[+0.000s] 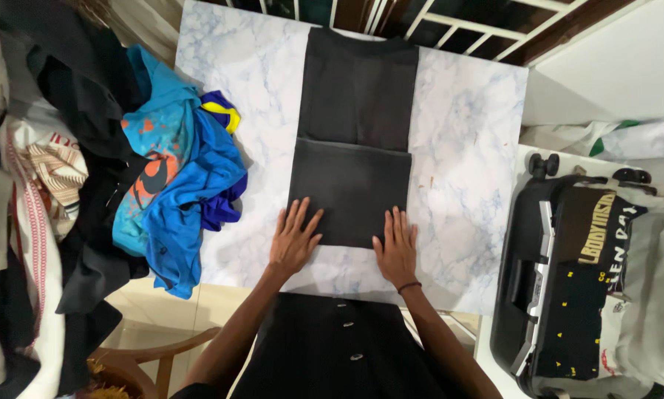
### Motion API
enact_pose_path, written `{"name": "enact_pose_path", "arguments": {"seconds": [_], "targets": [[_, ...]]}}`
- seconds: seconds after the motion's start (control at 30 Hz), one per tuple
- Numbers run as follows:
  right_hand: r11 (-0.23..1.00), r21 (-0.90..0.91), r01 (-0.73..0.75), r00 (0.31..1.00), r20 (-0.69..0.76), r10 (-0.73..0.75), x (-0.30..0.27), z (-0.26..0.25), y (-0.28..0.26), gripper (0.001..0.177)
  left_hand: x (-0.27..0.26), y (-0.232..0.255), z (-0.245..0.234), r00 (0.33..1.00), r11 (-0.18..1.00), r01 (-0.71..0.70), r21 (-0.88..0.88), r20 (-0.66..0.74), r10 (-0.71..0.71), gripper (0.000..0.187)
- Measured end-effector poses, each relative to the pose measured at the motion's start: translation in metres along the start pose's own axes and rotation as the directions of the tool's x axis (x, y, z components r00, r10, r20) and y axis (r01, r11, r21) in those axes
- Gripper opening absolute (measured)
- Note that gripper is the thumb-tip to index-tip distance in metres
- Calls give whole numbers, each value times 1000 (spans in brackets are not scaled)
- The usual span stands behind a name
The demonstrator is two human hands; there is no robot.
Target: The person folds a black t-shirt by hand on a table and places it into a suitcase.
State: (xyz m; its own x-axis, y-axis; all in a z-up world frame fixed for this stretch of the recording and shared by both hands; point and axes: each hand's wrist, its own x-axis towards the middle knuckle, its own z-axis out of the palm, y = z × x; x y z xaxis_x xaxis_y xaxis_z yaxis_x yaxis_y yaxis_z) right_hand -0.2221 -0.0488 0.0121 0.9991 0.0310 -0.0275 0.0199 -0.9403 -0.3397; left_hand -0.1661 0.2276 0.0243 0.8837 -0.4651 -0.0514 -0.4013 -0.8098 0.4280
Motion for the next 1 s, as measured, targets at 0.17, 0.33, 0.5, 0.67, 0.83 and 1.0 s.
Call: {"name": "enact_pose_path", "arguments": {"seconds": [0.17, 0.33, 0.5, 0.67, 0.83, 1.0], "targets": [[999, 37, -35, 994, -103, 38, -1, -1, -6, 62, -10, -2, 4, 990, 993, 121, -5, -73, -121, 60], [995, 91, -35, 983, -179, 51, 51, 0, -22, 47, 40, 19, 29, 971, 985, 103, -142, -201, -130, 59], [986, 119, 117, 979, -183, -94, 126, 14, -23, 55, 110, 22, 22, 980, 995, -20, -102, -200, -1, 60], [989, 131, 64, 995, -80, -54, 152, 17, 2, 60, 133, -5, 12, 966, 993, 111, -49, -230, -120, 62], [998, 61, 25, 988, -153, -16, 136, 18, 18, 63, 124, -29, 11, 937, 963, 267, -45, -221, -270, 71], [999, 18, -40, 968, -249, 43, 135, 16, 12, 63, 126, -21, 3, 925, 952, 304, -18, -233, -300, 72]]}}
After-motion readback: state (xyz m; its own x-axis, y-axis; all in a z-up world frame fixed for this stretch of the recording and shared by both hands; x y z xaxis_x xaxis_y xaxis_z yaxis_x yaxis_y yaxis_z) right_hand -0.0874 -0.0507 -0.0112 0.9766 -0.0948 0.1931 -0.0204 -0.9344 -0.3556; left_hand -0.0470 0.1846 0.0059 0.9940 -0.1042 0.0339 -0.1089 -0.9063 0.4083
